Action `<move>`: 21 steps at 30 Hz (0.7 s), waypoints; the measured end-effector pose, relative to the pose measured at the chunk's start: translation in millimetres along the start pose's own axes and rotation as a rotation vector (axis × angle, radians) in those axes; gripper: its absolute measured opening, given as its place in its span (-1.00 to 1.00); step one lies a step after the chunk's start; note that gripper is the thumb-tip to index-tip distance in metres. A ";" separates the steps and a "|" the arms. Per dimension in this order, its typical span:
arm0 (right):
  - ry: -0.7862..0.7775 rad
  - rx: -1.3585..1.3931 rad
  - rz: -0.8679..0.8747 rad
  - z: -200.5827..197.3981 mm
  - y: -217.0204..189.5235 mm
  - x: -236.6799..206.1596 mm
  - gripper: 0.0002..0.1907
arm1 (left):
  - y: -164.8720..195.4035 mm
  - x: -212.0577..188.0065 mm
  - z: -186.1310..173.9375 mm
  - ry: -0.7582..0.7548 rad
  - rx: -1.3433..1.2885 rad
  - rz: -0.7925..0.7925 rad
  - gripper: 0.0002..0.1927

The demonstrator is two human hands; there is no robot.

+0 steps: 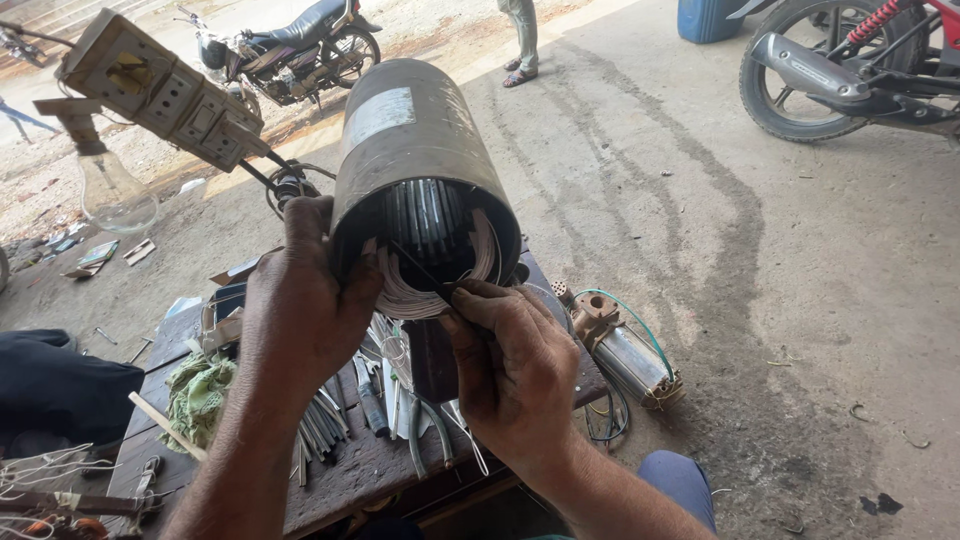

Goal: The person winds a long white insulated wire into the slots of a cylindrical motor stator. They use their hands to guide the wire, a screwdriver to push the wire into the slots, and pliers to cut the wire. The person continues winding and adjusting the wire throughout the clip.

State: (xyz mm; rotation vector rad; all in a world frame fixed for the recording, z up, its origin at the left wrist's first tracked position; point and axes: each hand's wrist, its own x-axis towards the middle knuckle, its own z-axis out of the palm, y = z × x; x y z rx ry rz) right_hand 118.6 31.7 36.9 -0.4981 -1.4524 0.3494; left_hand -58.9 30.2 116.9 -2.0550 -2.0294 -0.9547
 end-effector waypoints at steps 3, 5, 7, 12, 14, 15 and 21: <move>-0.035 -0.026 -0.051 1.3 1.3 -0.3 -0.87 | 6.2 -1.5 0.9 -0.005 -0.028 -0.040 -0.51; -0.073 -0.056 -0.091 0.4 2.2 -1.3 -0.85 | 9.5 -1.8 -0.7 -0.020 -0.043 -0.066 -0.49; -0.087 -0.065 -0.103 -0.2 3.0 -2.4 -0.85 | 10.9 0.5 -3.8 -0.044 -0.041 -0.067 -0.43; -0.049 -0.100 -0.140 8.0 3.3 -3.1 -0.85 | 10.3 4.9 -6.2 -0.052 0.029 -0.084 -0.45; -0.022 -0.115 -0.159 13.2 2.6 -2.6 -0.84 | 9.1 4.0 -5.2 -0.030 0.010 -0.069 -0.46; -0.019 -0.111 -0.161 14.1 2.1 -3.0 -0.84 | 8.4 3.1 -4.5 -0.028 -0.014 -0.075 -0.48; -0.024 -0.114 -0.154 8.7 6.0 -10.3 -0.85 | 2.0 0.4 2.8 0.018 -0.028 -0.053 -0.48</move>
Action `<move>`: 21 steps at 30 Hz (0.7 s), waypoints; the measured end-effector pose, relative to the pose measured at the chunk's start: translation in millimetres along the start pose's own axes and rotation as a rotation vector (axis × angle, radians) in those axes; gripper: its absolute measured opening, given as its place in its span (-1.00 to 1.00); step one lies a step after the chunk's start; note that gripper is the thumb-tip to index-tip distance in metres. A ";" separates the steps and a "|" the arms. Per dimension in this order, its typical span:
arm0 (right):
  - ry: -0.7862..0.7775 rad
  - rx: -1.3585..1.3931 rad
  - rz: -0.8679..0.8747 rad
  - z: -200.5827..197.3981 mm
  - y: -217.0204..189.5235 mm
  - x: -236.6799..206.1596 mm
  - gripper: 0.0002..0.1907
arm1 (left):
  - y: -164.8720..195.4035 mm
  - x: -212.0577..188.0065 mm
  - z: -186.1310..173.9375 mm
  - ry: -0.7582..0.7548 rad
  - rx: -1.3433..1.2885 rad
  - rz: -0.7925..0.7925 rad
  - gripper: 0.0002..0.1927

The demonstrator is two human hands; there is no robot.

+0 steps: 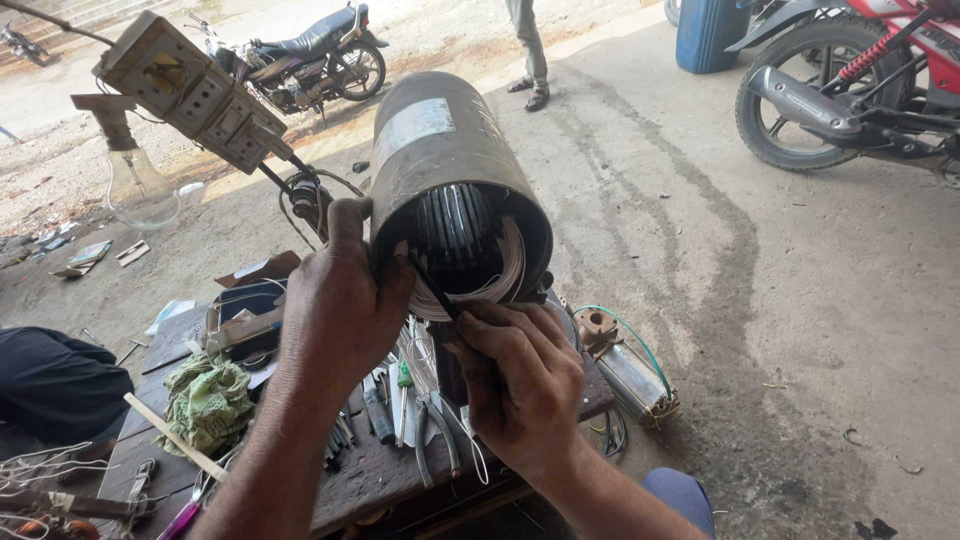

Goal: The person winds a long white insulated wire into the slots of a cylindrical motor stator. They use their hands to guide the wire, a screwdriver to push the wire into the slots, and pliers to cut the wire. The person continues winding and adjusting the wire throughout the clip.

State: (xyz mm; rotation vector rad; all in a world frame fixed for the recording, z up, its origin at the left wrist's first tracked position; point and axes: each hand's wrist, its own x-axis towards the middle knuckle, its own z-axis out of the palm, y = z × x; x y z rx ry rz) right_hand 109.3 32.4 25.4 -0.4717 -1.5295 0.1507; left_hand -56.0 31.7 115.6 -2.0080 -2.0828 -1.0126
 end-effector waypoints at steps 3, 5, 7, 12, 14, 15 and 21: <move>0.026 -0.025 0.000 0.4 -0.2 -6.3 -0.86 | -2.5 -9.2 8.2 0.048 -0.142 0.001 -0.50; 0.112 -0.059 -0.051 1.0 1.1 -5.7 -0.88 | -3.9 -14.6 13.9 0.096 -0.205 0.028 -0.50; 0.205 -0.080 -0.012 -8.0 4.5 -2.6 -0.90 | -5.2 -18.6 17.8 0.157 -0.194 0.088 -0.45; 0.573 0.282 -0.124 -40.6 61.6 38.7 -0.88 | -8.4 -8.1 13.6 0.079 -0.175 0.028 -0.49; 0.562 0.262 -0.141 -51.4 75.8 45.4 -0.85 | -7.6 -3.3 10.4 0.037 -0.182 -0.007 -0.49; 0.520 0.226 -0.103 -54.9 79.0 46.8 -0.84 | -7.2 -1.8 8.9 0.016 -0.165 -0.033 -0.48; -0.040 -0.173 0.070 -34.5 68.4 46.9 -0.72 | -4.9 -3.4 14.8 0.066 -0.128 0.045 -0.50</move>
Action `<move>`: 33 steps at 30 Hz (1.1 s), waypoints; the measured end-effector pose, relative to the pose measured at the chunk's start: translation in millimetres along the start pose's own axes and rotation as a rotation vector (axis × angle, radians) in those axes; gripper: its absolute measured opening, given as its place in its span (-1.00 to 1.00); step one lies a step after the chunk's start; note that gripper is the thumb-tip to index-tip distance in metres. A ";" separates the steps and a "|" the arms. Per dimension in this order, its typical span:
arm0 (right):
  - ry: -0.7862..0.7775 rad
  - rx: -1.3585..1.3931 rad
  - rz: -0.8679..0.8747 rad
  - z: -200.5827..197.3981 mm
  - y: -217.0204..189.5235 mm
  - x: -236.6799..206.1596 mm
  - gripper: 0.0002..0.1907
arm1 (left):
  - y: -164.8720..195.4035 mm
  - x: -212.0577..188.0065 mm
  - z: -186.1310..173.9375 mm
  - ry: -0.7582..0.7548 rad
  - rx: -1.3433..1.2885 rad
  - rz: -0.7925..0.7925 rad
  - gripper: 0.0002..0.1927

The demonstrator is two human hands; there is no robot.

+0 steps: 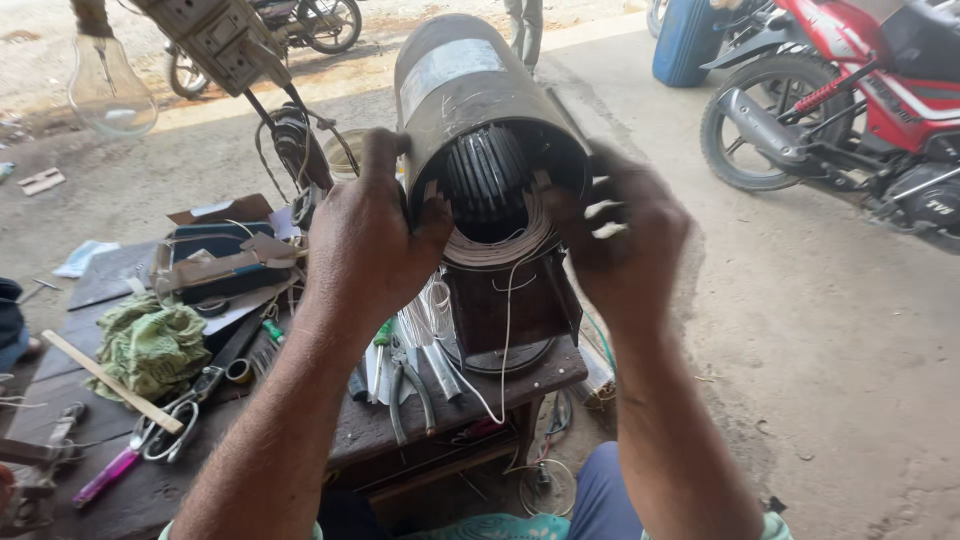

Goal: The person winds a long white insulated wire into the slots of a cylindrical motor stator. They use their hands to guide the wire, a screwdriver to push the wire into the slots, and pliers to cut the wire. The person continues winding and adjusting the wire throughout the clip.

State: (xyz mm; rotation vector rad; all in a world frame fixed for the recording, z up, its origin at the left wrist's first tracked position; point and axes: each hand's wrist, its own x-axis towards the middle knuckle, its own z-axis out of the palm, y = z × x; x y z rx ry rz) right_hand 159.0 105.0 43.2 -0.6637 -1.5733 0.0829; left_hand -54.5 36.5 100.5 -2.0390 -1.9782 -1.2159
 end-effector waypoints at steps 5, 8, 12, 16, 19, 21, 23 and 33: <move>-0.022 -0.143 -0.182 7.1 1.3 7.6 -0.87 | -6.2 -3.9 9.4 0.074 -0.047 0.055 -0.57; -0.113 -0.263 -0.323 1.0 11.6 26.6 -0.81 | -9.2 -12.5 17.0 0.053 -0.108 -0.039 -0.57; -0.301 -0.427 -0.488 -5.8 7.6 56.5 -0.70 | -9.5 -29.7 30.2 0.058 -0.085 -0.192 -0.51; -0.425 -0.455 -0.759 -23.5 -14.8 88.9 -0.64 | -4.1 -37.0 49.6 0.279 -0.081 -0.030 -0.40; -0.518 -0.479 -0.894 -22.9 -29.5 108.9 -0.64 | -3.6 -46.1 59.3 0.583 0.088 0.210 -0.19; -0.560 -0.502 -0.941 -21.7 -36.7 115.8 -0.64 | -6.0 -56.5 60.5 0.606 -0.014 0.289 -0.19; -0.570 -0.528 -0.977 -21.2 -41.0 120.5 -0.66 | -5.8 -70.1 60.1 0.583 -0.087 0.312 -0.25; -0.480 -0.436 -0.823 -20.5 -37.2 100.6 -0.68 | 9.4 -76.3 33.4 0.057 0.291 0.269 -0.56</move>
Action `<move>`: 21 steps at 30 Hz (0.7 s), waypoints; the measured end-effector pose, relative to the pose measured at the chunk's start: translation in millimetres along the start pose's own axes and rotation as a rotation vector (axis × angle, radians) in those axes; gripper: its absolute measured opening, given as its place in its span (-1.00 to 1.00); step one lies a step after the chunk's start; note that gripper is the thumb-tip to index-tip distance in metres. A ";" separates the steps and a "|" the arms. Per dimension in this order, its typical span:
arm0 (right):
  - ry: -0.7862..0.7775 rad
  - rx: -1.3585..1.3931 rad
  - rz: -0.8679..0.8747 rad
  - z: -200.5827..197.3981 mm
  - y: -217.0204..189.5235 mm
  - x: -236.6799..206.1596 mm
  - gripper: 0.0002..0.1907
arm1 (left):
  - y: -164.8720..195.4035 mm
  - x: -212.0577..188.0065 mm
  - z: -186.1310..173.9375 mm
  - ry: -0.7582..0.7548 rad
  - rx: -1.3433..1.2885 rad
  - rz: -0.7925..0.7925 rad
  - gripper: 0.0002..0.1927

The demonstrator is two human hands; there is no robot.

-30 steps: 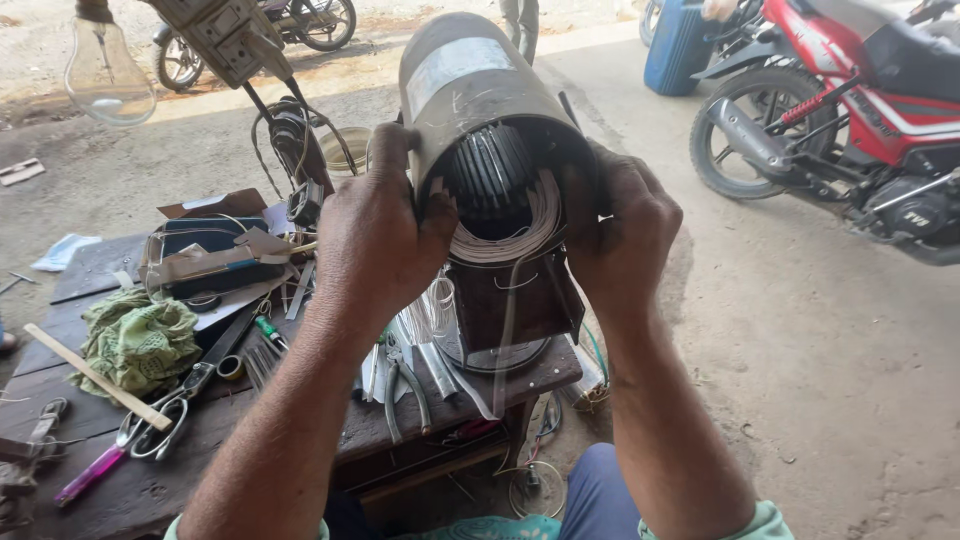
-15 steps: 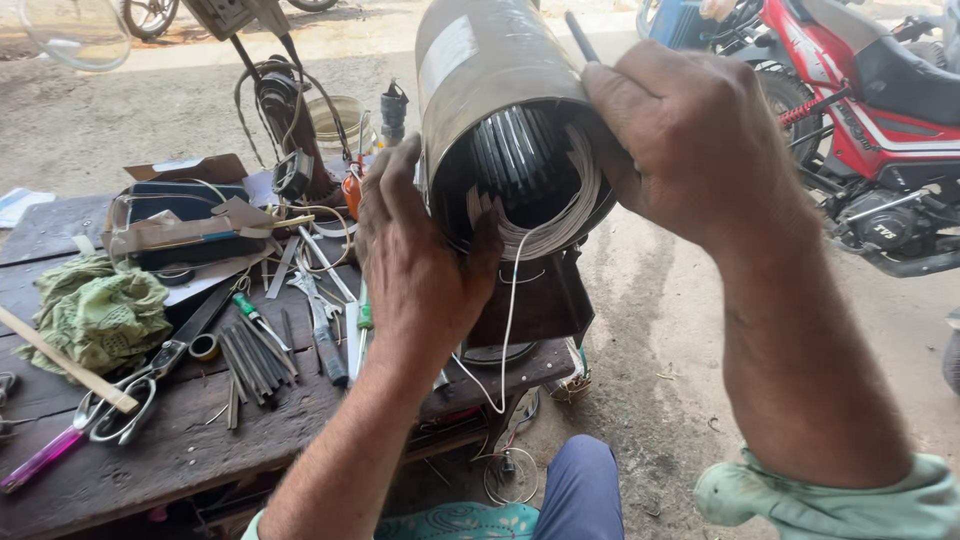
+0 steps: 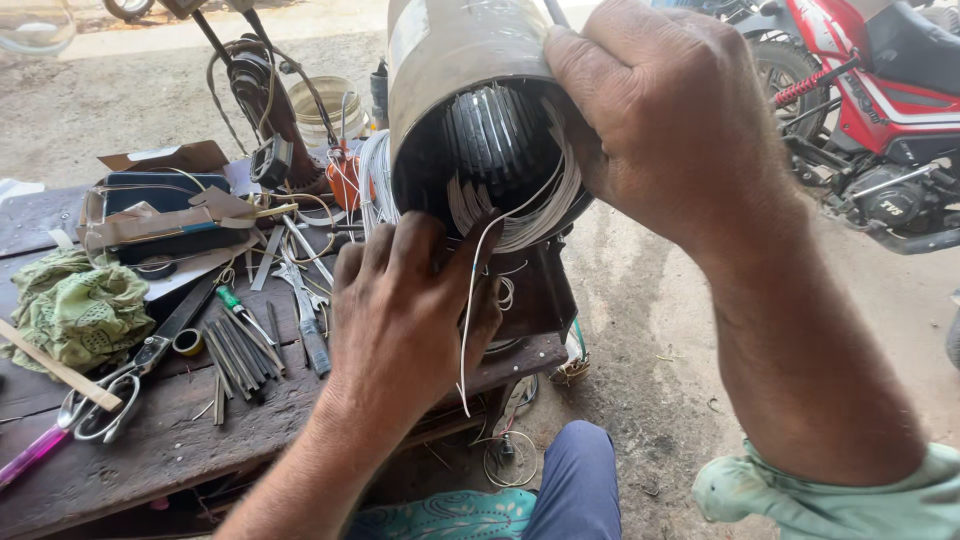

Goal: The person winds a long white insulated wire into the slots of a cylindrical motor stator. They use their hands to guide the wire, a screwdriver to push the wire into the slots, and pliers to cut the wire. The person continues winding and adjusting the wire throughout the clip.

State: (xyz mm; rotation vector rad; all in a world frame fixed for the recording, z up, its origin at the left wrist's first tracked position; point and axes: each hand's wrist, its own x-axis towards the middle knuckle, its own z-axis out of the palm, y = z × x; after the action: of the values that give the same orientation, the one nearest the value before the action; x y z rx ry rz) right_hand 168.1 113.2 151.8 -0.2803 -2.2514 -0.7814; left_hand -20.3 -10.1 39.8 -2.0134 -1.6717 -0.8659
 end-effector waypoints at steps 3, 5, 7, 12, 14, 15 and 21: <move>0.035 -0.010 0.055 3.8 -4.1 -1.0 -0.75 | 2.6 16.3 -10.0 -0.105 0.153 0.010 -0.65; 0.065 0.011 0.072 5.6 -6.5 -0.8 -0.74 | 3.9 25.5 -16.2 -0.122 0.245 0.036 -0.64; 0.083 0.048 0.097 7.7 -7.9 -0.4 -0.74 | 2.7 31.6 -22.3 -0.121 0.303 0.068 -0.58; 0.116 0.061 0.132 11.5 -7.3 -6.3 -0.66 | -1.7 32.3 -28.2 -0.387 0.303 -0.081 -0.39; 0.117 0.052 0.132 14.0 -6.1 -9.9 -0.67 | -4.3 30.6 -25.1 -0.445 0.260 -0.166 -0.39; 0.130 0.054 0.130 16.5 -5.2 -10.8 -0.67 | -6.2 30.2 -22.4 -0.519 0.243 -0.226 -0.41; 0.189 0.138 0.223 28.7 -5.1 -19.1 -0.81 | -11.3 19.4 -2.0 -0.171 0.037 -0.235 -0.52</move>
State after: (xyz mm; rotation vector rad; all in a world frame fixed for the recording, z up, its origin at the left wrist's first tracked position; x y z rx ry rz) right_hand 163.4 127.2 120.2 -0.3681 -2.0425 -0.5105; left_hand -29.8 5.3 53.2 -1.9403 -2.0354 -0.7482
